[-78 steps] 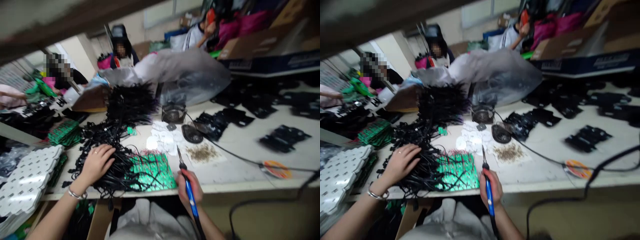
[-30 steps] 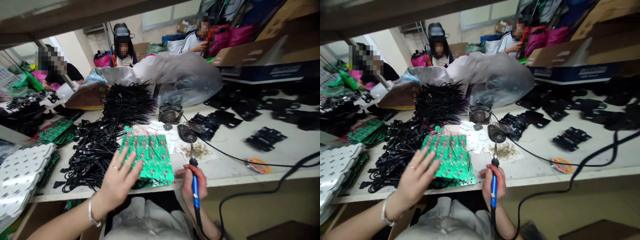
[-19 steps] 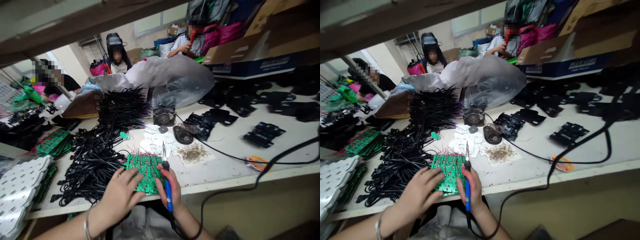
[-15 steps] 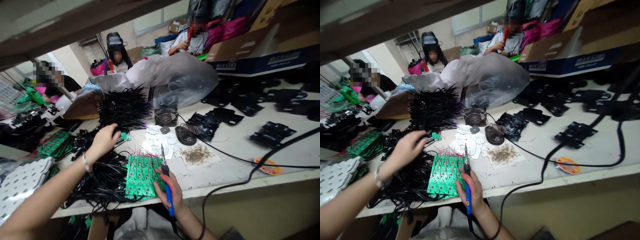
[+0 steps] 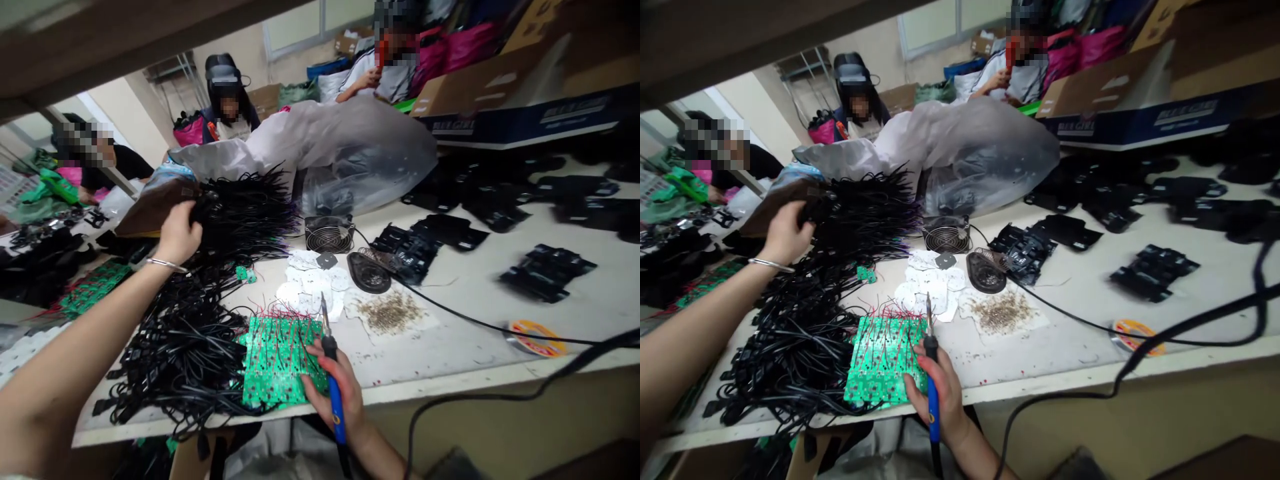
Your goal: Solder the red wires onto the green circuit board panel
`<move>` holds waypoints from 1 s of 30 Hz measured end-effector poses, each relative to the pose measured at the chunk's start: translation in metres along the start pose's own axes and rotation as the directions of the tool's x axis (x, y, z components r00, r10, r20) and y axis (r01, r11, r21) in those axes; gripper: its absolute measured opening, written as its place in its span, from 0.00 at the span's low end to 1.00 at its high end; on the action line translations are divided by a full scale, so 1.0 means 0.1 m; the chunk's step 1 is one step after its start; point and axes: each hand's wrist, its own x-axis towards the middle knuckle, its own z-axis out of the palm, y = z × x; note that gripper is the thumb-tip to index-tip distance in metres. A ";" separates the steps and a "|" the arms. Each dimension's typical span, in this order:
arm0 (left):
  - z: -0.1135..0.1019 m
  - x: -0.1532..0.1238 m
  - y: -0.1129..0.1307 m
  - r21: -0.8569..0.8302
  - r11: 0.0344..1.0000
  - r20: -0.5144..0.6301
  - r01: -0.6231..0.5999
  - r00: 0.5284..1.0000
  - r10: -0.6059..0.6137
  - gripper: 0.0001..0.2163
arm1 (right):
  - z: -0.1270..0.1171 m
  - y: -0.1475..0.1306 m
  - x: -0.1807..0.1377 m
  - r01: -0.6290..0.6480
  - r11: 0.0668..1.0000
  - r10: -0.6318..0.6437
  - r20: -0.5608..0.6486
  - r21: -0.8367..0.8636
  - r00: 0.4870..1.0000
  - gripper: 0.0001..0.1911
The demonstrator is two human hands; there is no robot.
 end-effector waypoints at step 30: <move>0.07 -2.34 0.91 -0.264 0.333 -0.128 -0.905 0.375 0.918 0.10 | -0.24 -0.29 0.01 -0.239 0.966 0.251 -0.132 0.100 0.959 0.13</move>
